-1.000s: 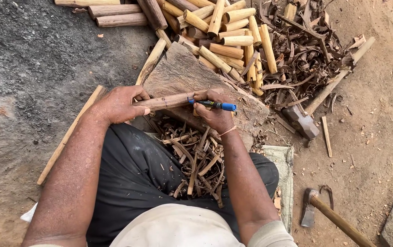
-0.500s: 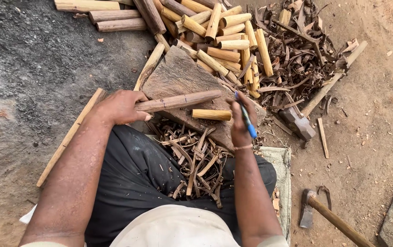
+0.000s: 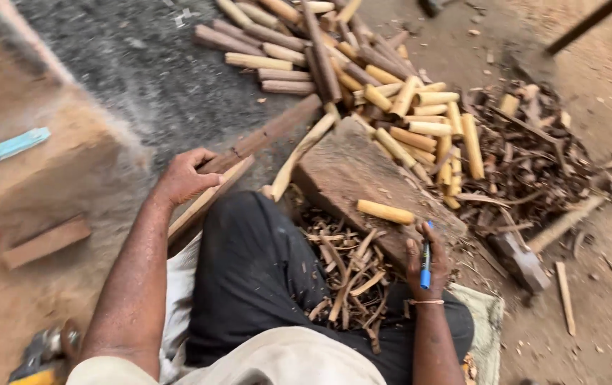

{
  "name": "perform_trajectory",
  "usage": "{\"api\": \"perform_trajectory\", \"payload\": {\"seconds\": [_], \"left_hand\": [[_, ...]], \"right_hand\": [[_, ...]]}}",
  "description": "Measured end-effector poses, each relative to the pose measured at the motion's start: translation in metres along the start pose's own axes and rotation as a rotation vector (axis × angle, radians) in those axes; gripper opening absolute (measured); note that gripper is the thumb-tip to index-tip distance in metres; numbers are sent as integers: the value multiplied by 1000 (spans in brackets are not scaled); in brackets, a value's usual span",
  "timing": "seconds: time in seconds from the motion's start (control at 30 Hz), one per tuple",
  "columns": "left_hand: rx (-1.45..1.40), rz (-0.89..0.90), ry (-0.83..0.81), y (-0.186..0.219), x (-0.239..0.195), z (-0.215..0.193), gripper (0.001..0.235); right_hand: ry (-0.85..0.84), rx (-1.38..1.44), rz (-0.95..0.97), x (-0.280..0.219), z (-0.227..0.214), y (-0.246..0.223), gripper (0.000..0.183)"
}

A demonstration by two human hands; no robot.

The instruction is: The person sits cross-legged on the ground and repeatedly picks up short wooden sticks, places them on a wooden block, and marks them with a blue marker. The person handles the sticks one at a time, rotating them to mark different sides before setting them aside.

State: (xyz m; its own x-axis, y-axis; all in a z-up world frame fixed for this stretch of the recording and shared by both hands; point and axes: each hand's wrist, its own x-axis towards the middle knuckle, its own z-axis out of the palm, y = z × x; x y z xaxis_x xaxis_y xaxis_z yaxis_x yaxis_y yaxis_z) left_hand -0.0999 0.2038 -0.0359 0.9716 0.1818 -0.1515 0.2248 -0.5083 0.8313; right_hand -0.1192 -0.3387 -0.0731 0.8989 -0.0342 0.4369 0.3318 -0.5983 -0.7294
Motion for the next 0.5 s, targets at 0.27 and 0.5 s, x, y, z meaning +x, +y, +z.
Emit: {"api": "perform_trajectory", "payload": {"seconds": [0.27,0.5], "left_hand": [[244,-285,139,-92,-63,-16,53],[216,-302,103,-124,-82,-23,54]], "right_hand": [[-61,-114,-64,10,10,-17,48],[-103,-212,-129,19,21,-22,48]]}}
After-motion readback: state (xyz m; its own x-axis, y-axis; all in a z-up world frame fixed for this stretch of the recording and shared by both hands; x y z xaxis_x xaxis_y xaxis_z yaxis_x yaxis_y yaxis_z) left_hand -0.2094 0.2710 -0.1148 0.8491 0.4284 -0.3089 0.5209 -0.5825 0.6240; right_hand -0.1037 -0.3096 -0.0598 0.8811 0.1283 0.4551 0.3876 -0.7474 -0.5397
